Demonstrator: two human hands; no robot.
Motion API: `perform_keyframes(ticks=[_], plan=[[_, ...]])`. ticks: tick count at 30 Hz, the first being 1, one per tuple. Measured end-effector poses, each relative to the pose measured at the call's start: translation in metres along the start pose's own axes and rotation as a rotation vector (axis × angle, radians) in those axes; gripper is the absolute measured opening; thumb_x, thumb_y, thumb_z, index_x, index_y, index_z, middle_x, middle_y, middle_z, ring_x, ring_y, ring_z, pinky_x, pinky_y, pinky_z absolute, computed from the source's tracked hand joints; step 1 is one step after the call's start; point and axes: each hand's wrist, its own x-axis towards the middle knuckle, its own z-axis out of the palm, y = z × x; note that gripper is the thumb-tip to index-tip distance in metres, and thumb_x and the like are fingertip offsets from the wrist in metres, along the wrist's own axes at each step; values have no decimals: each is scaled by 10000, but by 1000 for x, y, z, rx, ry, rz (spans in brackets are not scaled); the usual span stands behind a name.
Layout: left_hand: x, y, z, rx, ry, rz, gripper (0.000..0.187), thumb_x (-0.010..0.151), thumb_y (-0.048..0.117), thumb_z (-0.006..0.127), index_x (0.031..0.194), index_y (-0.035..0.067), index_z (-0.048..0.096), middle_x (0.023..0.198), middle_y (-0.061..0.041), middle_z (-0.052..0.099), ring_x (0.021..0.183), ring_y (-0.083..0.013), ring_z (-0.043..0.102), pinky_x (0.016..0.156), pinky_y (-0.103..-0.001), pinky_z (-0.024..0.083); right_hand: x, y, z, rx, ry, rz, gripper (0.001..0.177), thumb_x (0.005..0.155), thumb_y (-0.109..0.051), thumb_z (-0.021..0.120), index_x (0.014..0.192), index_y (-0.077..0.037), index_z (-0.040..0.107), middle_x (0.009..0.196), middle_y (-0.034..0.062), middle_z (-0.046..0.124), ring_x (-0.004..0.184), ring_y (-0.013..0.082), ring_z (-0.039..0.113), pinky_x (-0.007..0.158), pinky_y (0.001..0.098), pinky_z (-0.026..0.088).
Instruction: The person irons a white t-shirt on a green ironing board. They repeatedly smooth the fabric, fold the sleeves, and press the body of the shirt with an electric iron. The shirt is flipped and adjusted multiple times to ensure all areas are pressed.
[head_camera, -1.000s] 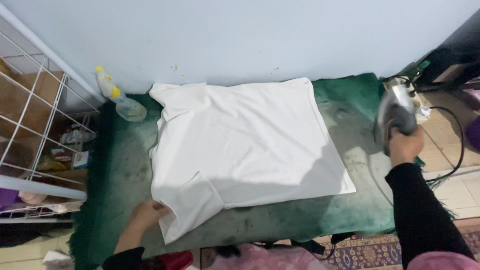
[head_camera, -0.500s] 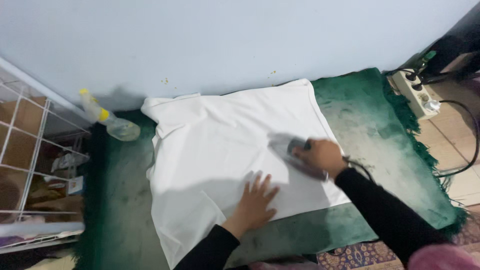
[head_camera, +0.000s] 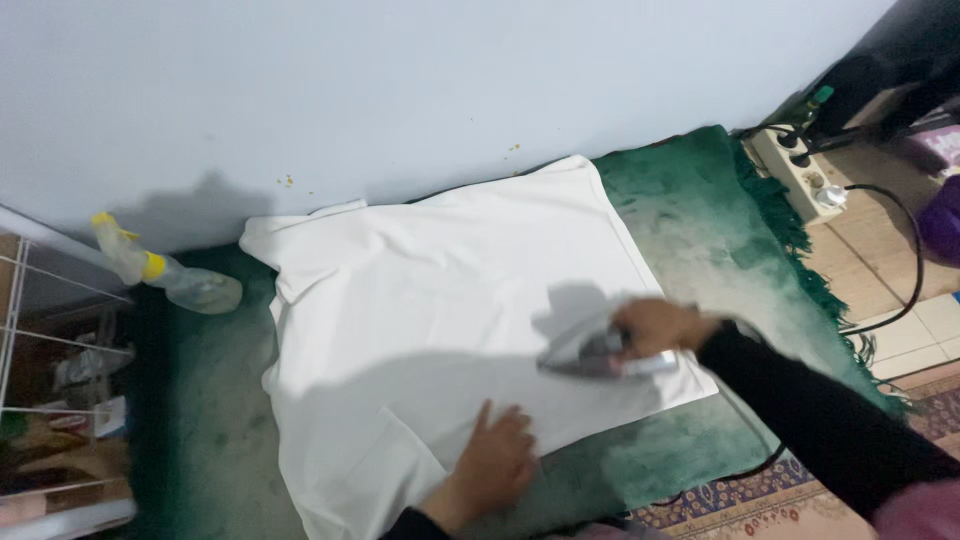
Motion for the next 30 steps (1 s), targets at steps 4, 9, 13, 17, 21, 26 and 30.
perform_keyframes(ticks=[4,9,13,17,21,26,30], plan=[[-25,-51,-38,353,383,-261,357,907,299,636,1182,72,657,1355,-169,588,1424,-429,438,1136,-668,281,-75,-29,49,102,7,-147,529,681,-499,853,1140,-238,807,941,112,770,850,336,722,761,456,556],[-57,-83,-119,180,12,-1159,788,905,605,604,1494,116,418,1480,-157,457,1412,-360,390,1166,-661,163,-74,-49,52,-25,185,-2,507,807,-608,770,1000,-139,742,853,103,754,839,310,735,791,435,564],[-75,-73,-142,101,-115,-1209,906,899,677,621,1559,120,347,1476,-160,488,1388,-356,448,1209,-635,159,0,-66,29,-50,404,-182,612,741,-601,770,1120,-124,713,891,150,744,840,366,713,730,483,550],[-102,-74,-134,60,-156,-1185,865,852,463,757,1548,110,382,1415,-157,562,1339,-376,491,1175,-588,210,94,-104,-11,-79,546,-134,505,804,-575,731,1048,-132,716,946,124,748,917,346,713,787,478,545],[-135,-72,-113,-231,-193,-870,456,855,109,565,1258,212,754,1261,-110,728,1143,-307,693,1056,-429,464,160,-143,-59,22,561,83,557,822,-611,727,1080,-118,735,951,138,758,951,347,710,801,485,541],[-170,-115,-103,-348,203,-640,287,841,228,744,1080,69,754,1098,-194,727,1040,-369,678,907,-438,535,169,-175,-76,114,355,115,614,708,-632,798,984,-82,789,938,154,770,916,333,745,828,433,559],[-176,-228,-109,-428,565,-1323,445,981,399,661,1079,-29,736,986,-228,741,913,-386,715,802,-482,545,121,-197,-29,-16,128,-25,609,660,-634,784,888,-69,812,855,179,768,844,350,743,786,456,562]])
